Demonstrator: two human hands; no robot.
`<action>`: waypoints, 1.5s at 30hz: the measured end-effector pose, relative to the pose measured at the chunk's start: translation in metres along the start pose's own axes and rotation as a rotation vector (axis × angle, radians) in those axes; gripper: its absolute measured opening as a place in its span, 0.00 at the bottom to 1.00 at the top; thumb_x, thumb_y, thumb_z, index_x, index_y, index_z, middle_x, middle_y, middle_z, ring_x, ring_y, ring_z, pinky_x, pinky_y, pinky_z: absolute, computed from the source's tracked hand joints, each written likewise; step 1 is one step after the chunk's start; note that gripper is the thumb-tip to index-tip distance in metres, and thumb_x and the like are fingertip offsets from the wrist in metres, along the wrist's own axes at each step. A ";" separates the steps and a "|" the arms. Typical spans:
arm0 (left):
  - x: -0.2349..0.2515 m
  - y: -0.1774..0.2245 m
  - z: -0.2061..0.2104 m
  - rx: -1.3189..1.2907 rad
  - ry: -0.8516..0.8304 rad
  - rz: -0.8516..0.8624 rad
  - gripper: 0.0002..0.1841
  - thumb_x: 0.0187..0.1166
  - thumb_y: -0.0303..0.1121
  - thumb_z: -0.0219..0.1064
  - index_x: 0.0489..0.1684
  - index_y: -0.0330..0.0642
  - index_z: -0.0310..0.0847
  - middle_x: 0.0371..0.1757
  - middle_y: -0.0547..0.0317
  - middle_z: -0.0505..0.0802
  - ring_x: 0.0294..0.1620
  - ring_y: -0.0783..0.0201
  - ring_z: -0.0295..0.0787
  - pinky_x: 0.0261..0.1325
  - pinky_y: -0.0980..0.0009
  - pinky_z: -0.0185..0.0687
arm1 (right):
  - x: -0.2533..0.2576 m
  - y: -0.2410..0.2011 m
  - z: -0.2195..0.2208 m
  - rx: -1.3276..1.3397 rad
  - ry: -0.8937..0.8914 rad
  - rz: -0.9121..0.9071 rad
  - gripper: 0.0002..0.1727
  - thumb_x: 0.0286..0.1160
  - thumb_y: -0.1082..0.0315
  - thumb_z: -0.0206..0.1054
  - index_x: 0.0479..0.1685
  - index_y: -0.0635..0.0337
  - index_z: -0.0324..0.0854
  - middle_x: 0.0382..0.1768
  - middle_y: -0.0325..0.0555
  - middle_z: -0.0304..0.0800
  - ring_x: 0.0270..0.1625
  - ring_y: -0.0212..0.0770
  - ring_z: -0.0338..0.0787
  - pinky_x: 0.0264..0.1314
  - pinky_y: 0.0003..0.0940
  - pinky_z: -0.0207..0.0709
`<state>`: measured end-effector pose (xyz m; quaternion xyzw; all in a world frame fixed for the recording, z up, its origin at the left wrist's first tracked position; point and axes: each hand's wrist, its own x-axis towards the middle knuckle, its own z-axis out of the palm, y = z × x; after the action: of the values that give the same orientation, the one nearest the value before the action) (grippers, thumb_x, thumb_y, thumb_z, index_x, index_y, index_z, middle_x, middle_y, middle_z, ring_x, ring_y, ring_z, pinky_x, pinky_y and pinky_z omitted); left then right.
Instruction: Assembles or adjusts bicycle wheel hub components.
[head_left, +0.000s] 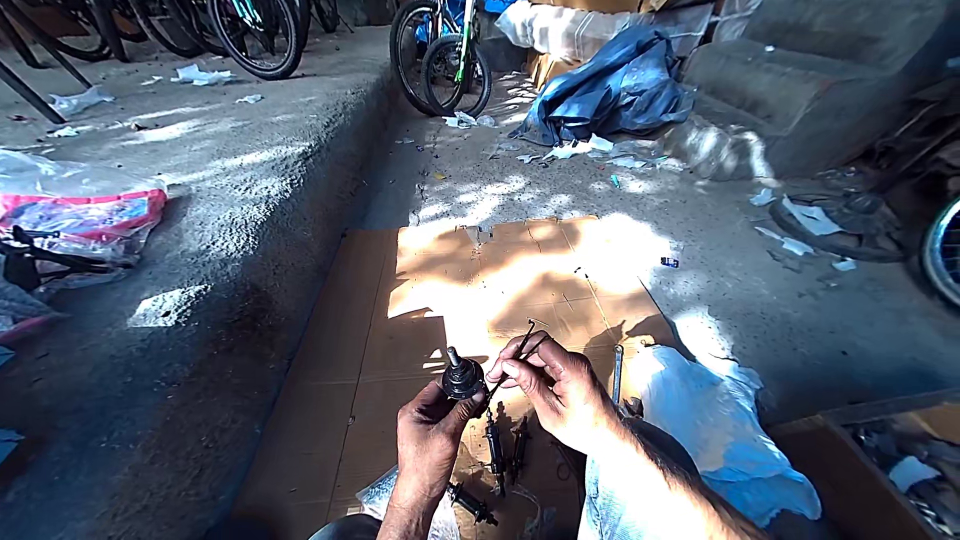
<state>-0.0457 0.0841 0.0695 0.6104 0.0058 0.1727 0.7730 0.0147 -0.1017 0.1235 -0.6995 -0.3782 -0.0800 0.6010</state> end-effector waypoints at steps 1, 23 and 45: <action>0.000 0.000 0.000 0.002 0.001 -0.003 0.16 0.68 0.22 0.77 0.52 0.24 0.88 0.46 0.37 0.95 0.45 0.51 0.96 0.53 0.59 0.95 | 0.000 0.000 0.000 -0.015 -0.001 -0.002 0.06 0.87 0.68 0.63 0.53 0.55 0.82 0.43 0.35 0.95 0.43 0.33 0.96 0.48 0.32 0.95; 0.001 -0.009 -0.002 0.210 0.008 0.032 0.13 0.69 0.26 0.78 0.49 0.31 0.90 0.43 0.46 0.97 0.43 0.52 0.97 0.53 0.59 0.95 | -0.002 -0.004 0.006 -0.337 -0.208 0.330 0.09 0.90 0.58 0.57 0.55 0.46 0.80 0.42 0.27 0.94 0.42 0.24 0.93 0.48 0.26 0.90; 0.003 -0.004 0.000 0.022 0.093 -0.012 0.15 0.66 0.20 0.76 0.51 0.25 0.86 0.46 0.38 0.95 0.47 0.51 0.96 0.55 0.59 0.94 | 0.000 0.001 0.000 -0.075 -0.174 0.198 0.10 0.90 0.63 0.60 0.53 0.54 0.86 0.45 0.34 0.96 0.46 0.28 0.96 0.54 0.27 0.92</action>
<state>-0.0419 0.0837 0.0662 0.6102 0.0475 0.1960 0.7661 0.0159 -0.1016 0.1226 -0.7597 -0.3550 0.0266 0.5442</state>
